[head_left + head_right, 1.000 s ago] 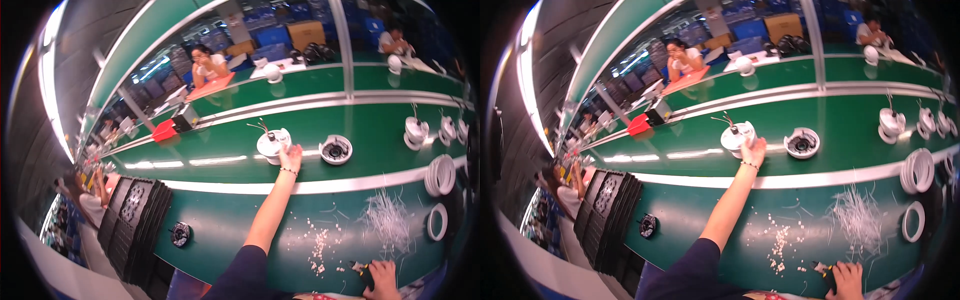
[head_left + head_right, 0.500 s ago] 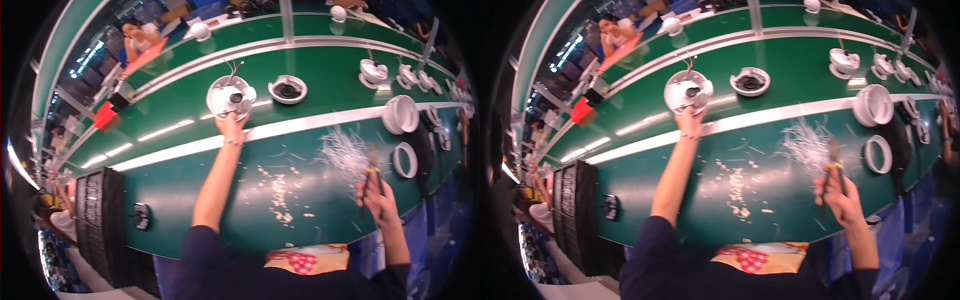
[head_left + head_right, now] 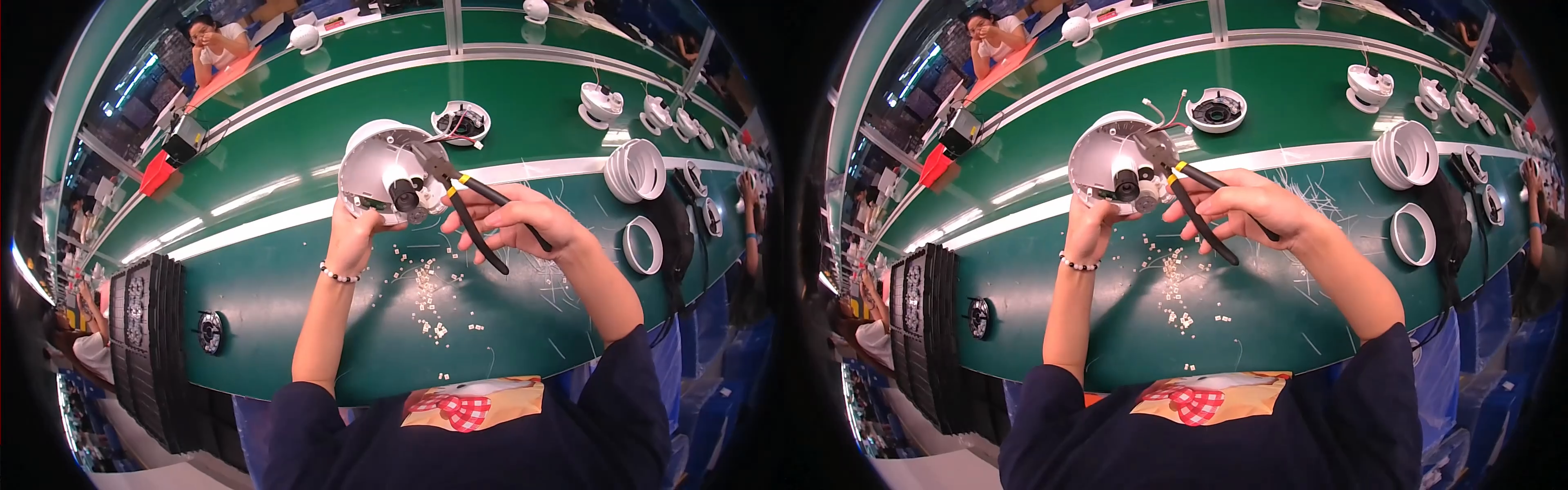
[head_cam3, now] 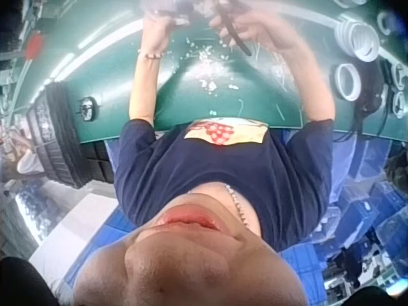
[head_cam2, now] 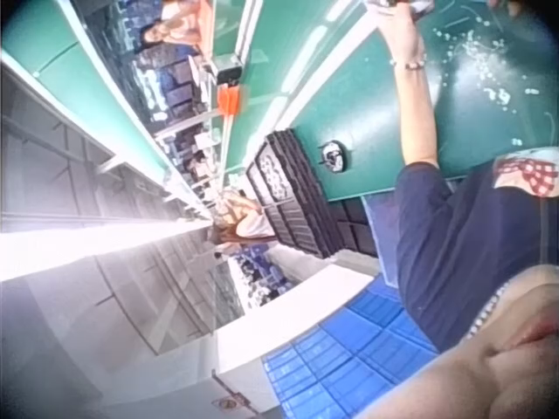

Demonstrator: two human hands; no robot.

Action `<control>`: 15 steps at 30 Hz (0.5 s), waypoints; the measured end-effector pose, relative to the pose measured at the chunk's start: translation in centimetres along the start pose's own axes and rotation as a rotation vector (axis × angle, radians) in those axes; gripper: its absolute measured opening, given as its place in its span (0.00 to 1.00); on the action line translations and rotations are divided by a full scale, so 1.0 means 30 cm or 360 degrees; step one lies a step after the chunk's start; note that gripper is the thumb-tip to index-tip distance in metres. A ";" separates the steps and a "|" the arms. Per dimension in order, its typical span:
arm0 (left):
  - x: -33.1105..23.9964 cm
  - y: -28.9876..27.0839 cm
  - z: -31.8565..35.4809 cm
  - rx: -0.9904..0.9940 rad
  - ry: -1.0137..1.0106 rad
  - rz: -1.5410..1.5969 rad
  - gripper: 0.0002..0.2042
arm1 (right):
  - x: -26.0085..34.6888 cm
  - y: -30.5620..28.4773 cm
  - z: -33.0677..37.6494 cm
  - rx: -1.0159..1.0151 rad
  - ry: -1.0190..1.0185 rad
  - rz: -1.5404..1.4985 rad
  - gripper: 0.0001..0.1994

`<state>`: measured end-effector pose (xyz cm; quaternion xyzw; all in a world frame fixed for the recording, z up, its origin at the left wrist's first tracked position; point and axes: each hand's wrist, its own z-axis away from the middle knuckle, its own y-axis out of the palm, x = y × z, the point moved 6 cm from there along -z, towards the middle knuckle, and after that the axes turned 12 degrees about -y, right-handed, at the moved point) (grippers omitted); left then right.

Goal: Assembling components of LED light fixtures on a production line.

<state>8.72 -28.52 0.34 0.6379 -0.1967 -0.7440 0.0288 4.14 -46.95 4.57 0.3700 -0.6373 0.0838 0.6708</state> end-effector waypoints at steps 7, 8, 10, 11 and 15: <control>-0.014 0.011 -0.010 0.0035 0.0014 -0.0119 0.30 | -0.008 -0.020 -0.019 -0.0059 0.0056 -0.0080 0.20; -0.020 0.014 -0.006 0.0033 0.0035 -0.0164 0.31 | -0.005 -0.019 -0.021 -0.0038 0.0074 -0.0076 0.20; -0.030 0.013 0.011 -0.0013 0.0069 -0.0234 0.32 | -0.002 -0.019 -0.030 -0.0067 0.0087 -0.0050 0.20; -0.029 0.015 0.013 -0.0044 0.0139 -0.0299 0.31 | -0.001 -0.018 -0.027 -0.0072 0.0084 -0.0092 0.21; 0.009 0.024 -0.006 0.0080 0.0133 -0.0181 0.38 | -0.018 -0.039 -0.023 -0.0184 -0.0007 0.0156 0.19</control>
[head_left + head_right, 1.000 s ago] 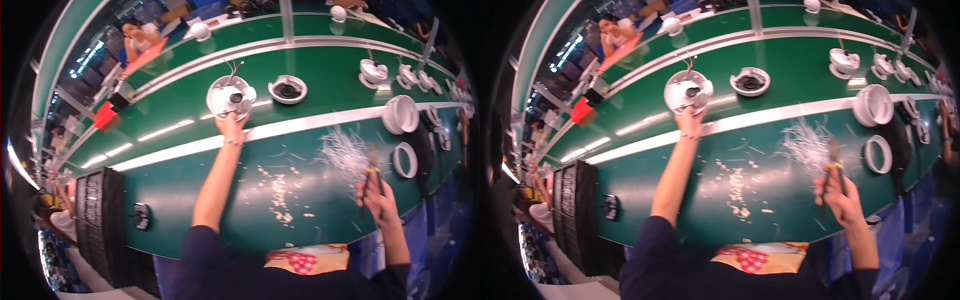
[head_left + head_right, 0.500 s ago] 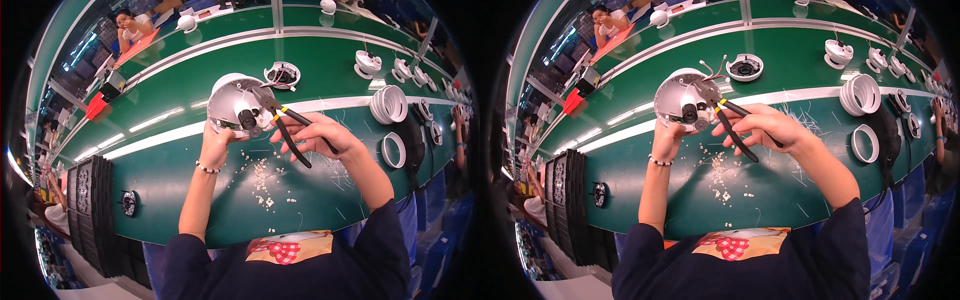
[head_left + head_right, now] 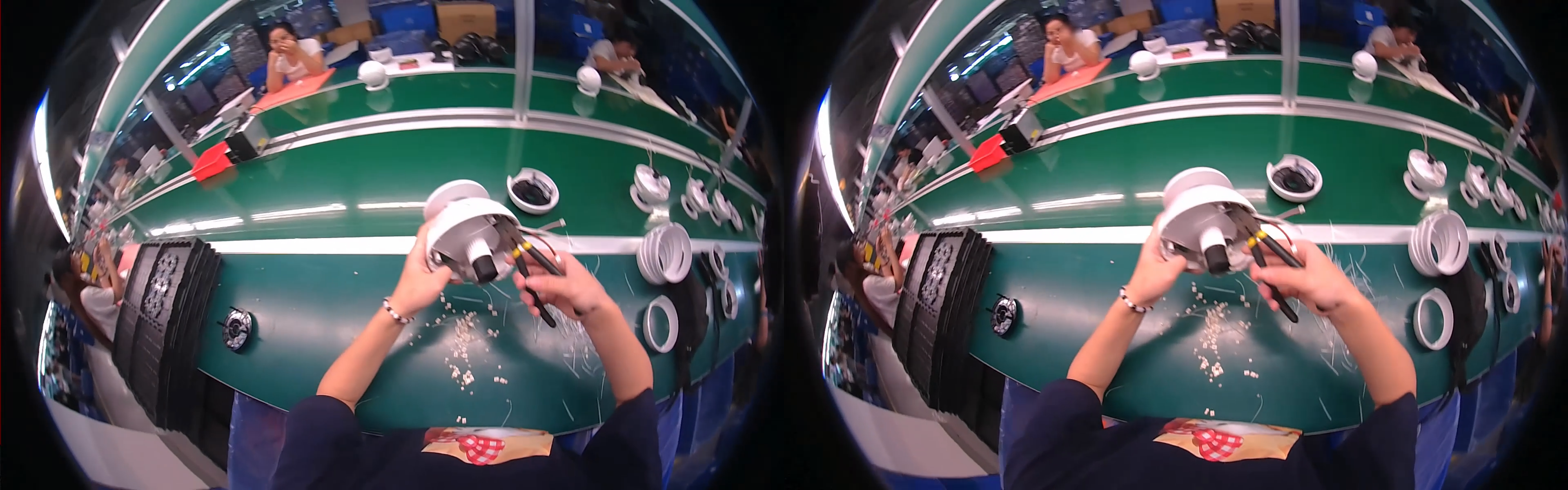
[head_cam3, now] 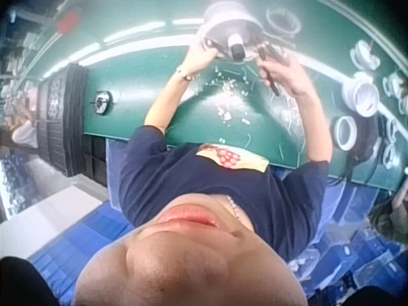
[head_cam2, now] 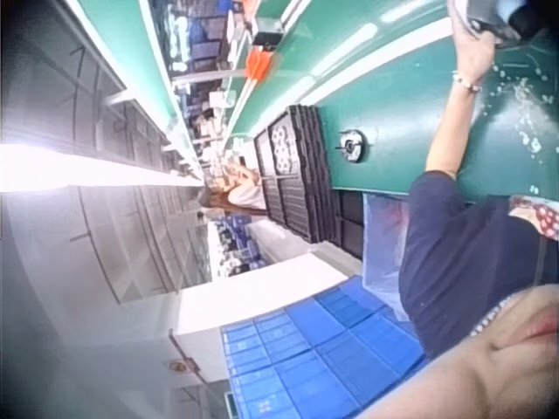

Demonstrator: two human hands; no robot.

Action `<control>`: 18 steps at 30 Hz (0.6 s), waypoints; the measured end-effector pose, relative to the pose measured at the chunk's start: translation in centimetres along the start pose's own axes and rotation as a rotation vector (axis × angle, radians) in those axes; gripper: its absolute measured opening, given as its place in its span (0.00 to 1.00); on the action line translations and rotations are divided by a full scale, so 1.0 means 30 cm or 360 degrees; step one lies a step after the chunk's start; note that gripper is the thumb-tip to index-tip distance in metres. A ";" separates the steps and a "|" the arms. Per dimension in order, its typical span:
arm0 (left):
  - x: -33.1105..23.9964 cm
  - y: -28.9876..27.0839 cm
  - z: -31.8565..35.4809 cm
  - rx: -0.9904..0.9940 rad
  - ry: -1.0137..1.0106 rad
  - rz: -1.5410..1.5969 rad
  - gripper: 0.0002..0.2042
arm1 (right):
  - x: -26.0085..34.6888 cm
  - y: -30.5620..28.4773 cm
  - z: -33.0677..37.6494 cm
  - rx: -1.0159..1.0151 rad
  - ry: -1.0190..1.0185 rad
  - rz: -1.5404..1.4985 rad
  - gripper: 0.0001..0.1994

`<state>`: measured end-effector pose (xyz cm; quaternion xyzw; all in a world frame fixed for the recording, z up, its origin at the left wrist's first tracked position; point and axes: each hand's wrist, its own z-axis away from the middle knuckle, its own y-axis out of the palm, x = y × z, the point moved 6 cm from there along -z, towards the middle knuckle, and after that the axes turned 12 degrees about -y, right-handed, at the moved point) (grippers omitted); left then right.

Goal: Assembling components of LED light fixtures on a production line.

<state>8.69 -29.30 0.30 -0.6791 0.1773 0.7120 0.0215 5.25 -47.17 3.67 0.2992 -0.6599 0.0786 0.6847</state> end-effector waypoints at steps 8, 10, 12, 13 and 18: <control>-0.070 -0.060 0.000 -0.0639 0.0712 -0.0975 0.35 | -0.108 -0.046 0.084 -0.0012 -0.0041 -0.0118 0.24; -0.093 -0.048 -0.022 -0.0746 0.0904 -0.1072 0.35 | -0.144 -0.088 0.145 -0.0010 -0.0124 -0.0141 0.26; -0.109 -0.049 -0.036 -0.0916 0.1198 -0.1211 0.33 | -0.176 -0.079 0.197 0.0042 -0.0035 -0.0208 0.28; -0.112 -0.054 -0.046 -0.0967 0.1326 -0.1241 0.33 | -0.186 -0.061 0.216 0.0107 -0.0020 -0.0233 0.29; -0.112 -0.105 -0.203 -0.0955 0.1240 -0.0777 0.34 | -0.289 -0.025 0.272 0.0285 0.0016 -0.0507 0.35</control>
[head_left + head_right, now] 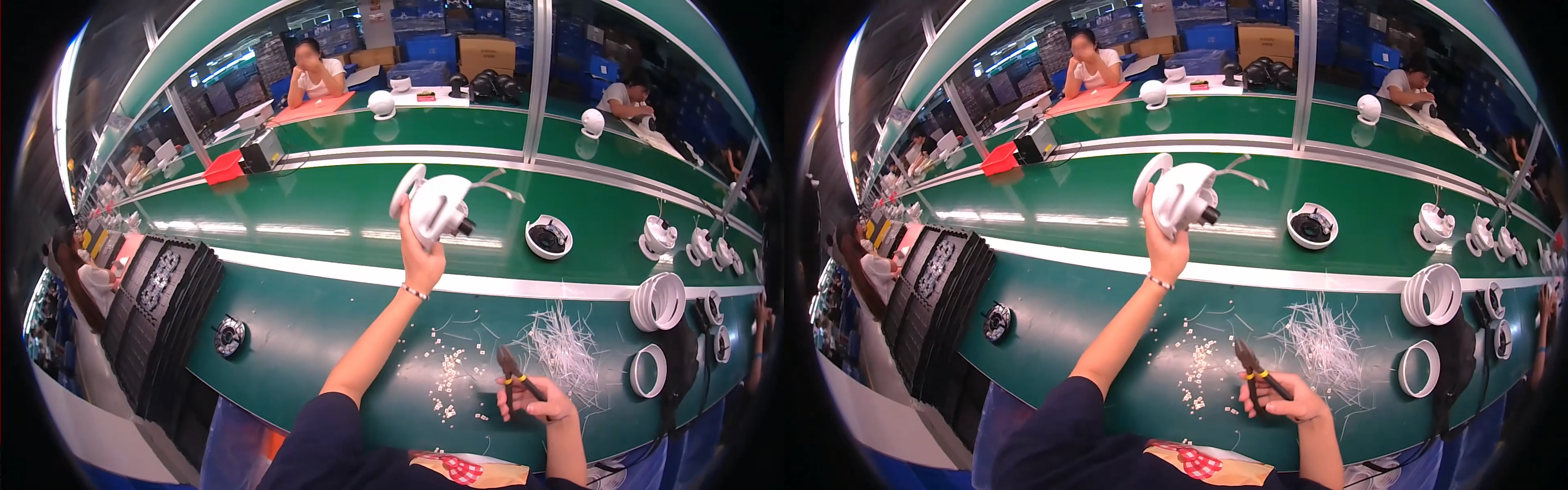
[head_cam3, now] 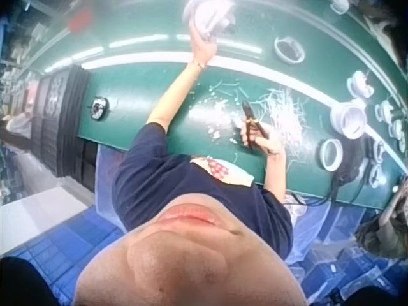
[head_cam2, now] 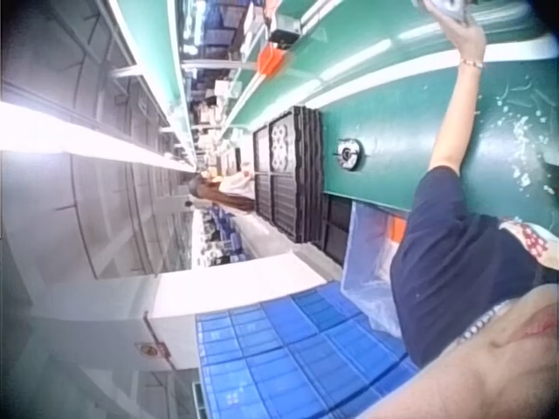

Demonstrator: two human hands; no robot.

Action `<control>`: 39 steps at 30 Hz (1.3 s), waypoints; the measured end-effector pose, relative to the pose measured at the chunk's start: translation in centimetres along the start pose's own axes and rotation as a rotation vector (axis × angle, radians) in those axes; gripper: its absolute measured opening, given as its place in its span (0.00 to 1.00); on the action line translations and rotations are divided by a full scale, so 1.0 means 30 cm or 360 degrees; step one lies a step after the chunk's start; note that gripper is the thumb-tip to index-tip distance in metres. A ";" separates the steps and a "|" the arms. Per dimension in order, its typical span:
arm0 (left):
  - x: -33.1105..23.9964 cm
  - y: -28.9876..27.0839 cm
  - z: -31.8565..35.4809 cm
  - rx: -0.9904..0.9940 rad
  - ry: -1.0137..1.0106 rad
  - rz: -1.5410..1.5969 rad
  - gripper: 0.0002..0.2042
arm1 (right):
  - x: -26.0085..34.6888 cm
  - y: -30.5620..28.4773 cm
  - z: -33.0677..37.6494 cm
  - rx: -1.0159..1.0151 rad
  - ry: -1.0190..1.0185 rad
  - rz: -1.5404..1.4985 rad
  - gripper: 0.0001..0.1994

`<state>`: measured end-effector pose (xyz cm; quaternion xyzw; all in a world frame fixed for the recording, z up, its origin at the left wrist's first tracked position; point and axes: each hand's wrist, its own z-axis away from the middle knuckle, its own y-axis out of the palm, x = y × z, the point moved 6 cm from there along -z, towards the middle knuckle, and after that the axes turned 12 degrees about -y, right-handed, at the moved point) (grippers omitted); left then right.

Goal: Assembling components of LED light fixtures on a production line.

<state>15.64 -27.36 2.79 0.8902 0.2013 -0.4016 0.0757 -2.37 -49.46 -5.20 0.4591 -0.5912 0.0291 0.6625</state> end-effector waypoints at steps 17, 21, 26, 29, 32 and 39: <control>0.434 0.086 0.106 0.0261 -0.2016 0.1064 0.26 | -0.053 0.008 0.033 0.0184 0.0079 -0.0180 0.36; 0.349 -0.166 0.180 0.0594 -0.1555 0.0373 0.22 | -0.080 0.029 0.019 0.0244 0.0135 -0.0192 0.36; 0.137 -0.595 0.130 -0.0020 -0.0148 -0.1306 0.11 | -0.072 0.034 0.019 0.0284 0.0133 -0.0311 0.35; 0.108 -0.965 0.140 -0.0644 -0.0052 -0.1808 0.12 | -0.077 0.039 0.009 0.0318 0.0153 -0.0351 0.35; 0.162 -1.243 0.253 -0.1082 -0.0762 -0.2654 0.23 | -0.082 0.050 0.002 0.0327 0.0165 -0.0384 0.35; 0.276 -1.334 0.330 -0.0880 -0.1253 -0.2724 0.26 | -0.105 0.047 0.001 0.0329 0.0215 -0.0387 0.35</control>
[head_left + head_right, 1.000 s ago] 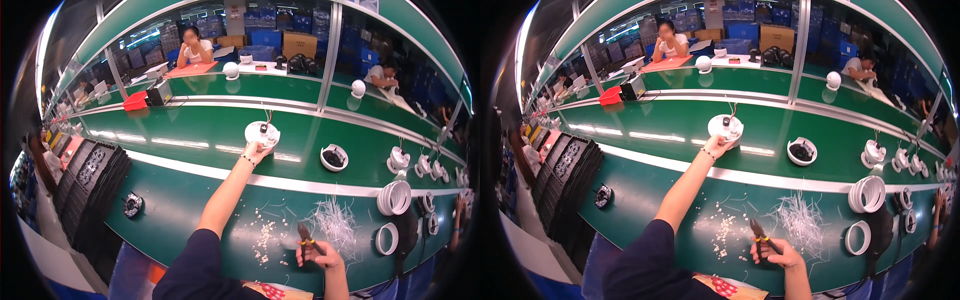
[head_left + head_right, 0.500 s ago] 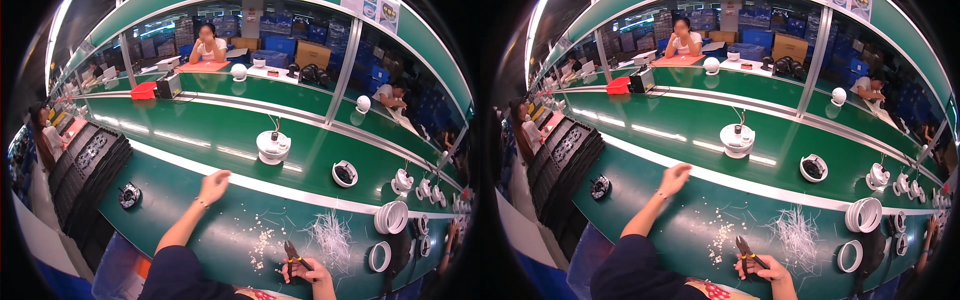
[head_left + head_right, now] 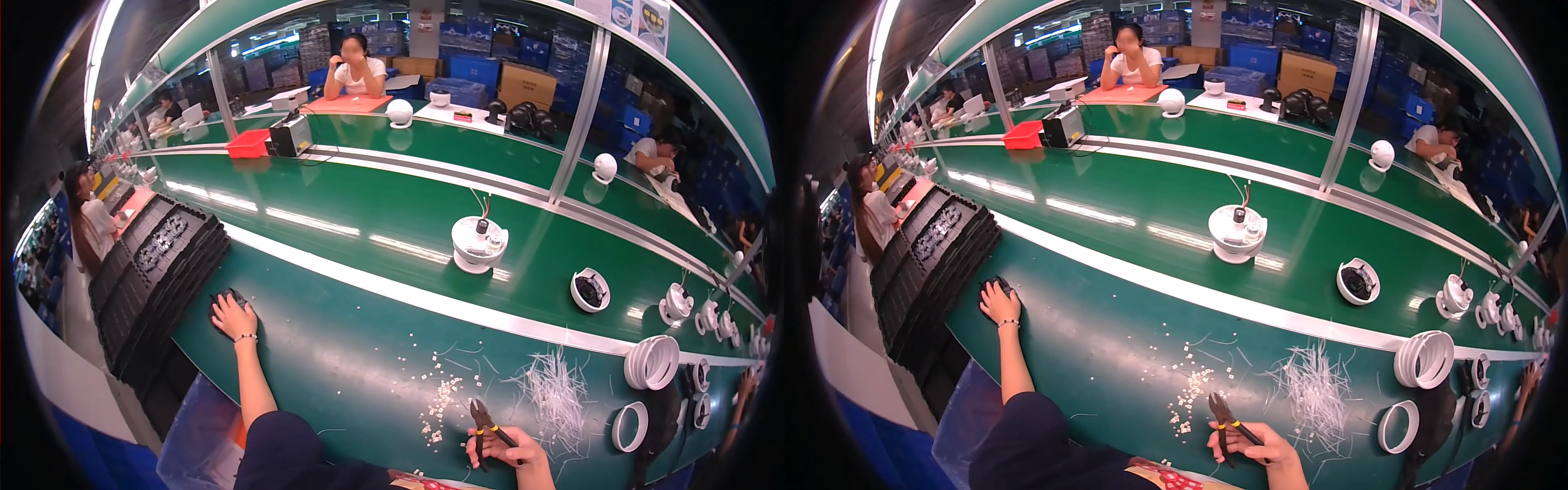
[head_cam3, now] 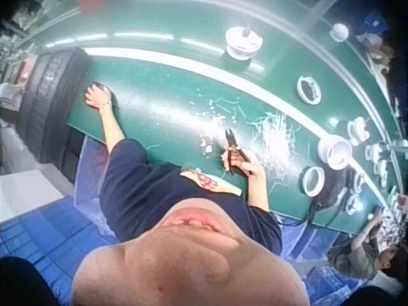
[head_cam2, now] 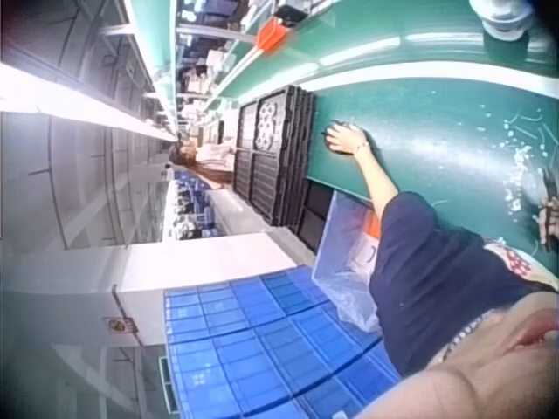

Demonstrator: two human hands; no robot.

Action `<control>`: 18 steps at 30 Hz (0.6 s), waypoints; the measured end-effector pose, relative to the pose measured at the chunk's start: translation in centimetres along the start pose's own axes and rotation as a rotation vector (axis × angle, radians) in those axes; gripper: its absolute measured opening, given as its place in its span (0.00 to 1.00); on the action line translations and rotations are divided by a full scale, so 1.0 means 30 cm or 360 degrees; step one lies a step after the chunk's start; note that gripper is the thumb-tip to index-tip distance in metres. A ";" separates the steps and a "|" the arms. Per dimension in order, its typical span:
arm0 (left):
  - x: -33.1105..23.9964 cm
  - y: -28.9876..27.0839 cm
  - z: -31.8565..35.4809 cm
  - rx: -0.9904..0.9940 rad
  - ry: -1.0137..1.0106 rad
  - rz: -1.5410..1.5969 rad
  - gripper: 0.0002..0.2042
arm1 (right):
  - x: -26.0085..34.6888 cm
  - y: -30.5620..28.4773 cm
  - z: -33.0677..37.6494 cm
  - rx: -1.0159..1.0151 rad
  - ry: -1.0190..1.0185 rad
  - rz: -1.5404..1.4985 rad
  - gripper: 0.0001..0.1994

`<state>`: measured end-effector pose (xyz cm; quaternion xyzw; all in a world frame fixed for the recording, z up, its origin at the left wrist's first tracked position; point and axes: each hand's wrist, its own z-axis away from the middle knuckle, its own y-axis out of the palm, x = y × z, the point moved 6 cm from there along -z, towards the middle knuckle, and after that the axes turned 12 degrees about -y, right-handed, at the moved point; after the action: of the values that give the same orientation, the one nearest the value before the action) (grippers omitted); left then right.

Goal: Assembling components of LED light fixtures on a production line.

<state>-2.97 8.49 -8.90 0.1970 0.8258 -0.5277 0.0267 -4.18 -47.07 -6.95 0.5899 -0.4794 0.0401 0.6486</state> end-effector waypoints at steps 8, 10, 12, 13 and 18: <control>-0.100 -0.016 0.063 -0.0021 0.0213 0.0336 0.23 | -0.010 -0.007 0.003 -0.0012 0.0065 0.0023 0.36; -0.119 -0.020 0.068 -0.0020 0.0244 0.0497 0.20 | 0.001 0.003 -0.002 -0.0010 0.0062 0.0029 0.36; -0.129 -0.055 0.090 0.0030 0.0275 0.0582 0.19 | -0.006 0.005 0.002 -0.0002 0.0082 0.0012 0.36; -0.138 -0.066 0.098 0.0011 0.0313 0.0633 0.19 | -0.007 0.002 0.002 -0.0007 0.0073 0.0019 0.36; -0.220 -0.157 0.166 0.0156 0.0393 0.0732 0.22 | 0.003 0.002 0.007 -0.0004 0.0009 0.0013 0.35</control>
<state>0.63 0.43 -5.39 0.4435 0.7298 -0.5190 0.0355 -4.28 -47.26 -6.88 0.5870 -0.4801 0.0438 0.6504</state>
